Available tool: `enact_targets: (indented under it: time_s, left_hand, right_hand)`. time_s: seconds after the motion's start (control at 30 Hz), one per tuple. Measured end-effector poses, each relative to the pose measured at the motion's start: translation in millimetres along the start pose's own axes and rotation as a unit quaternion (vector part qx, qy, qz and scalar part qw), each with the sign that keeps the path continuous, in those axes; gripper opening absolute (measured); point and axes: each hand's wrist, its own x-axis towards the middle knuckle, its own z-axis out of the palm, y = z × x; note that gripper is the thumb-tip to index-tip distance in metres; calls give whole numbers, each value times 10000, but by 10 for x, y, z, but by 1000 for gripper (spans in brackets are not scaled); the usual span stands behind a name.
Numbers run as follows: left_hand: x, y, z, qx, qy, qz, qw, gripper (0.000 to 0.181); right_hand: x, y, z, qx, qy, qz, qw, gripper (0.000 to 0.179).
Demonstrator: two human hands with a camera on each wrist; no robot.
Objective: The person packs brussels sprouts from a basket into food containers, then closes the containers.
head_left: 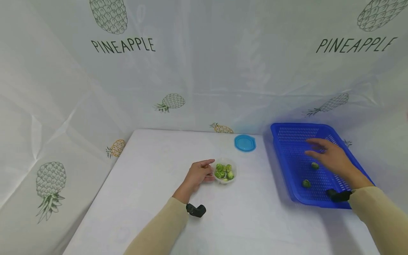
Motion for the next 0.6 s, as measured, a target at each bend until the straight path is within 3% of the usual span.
enact_targets:
  time_s: [0.3,0.6]
  left_hand:
    - [-3,-17,-15,20,5,31,10000,44]
    - [-1,-21,-39,73,1,94,9999,45]
  right_hand:
    - [27,382,-68,-235,-519,137,9983,67]
    - [61,565,-34,-396,-980,146,9943,63]
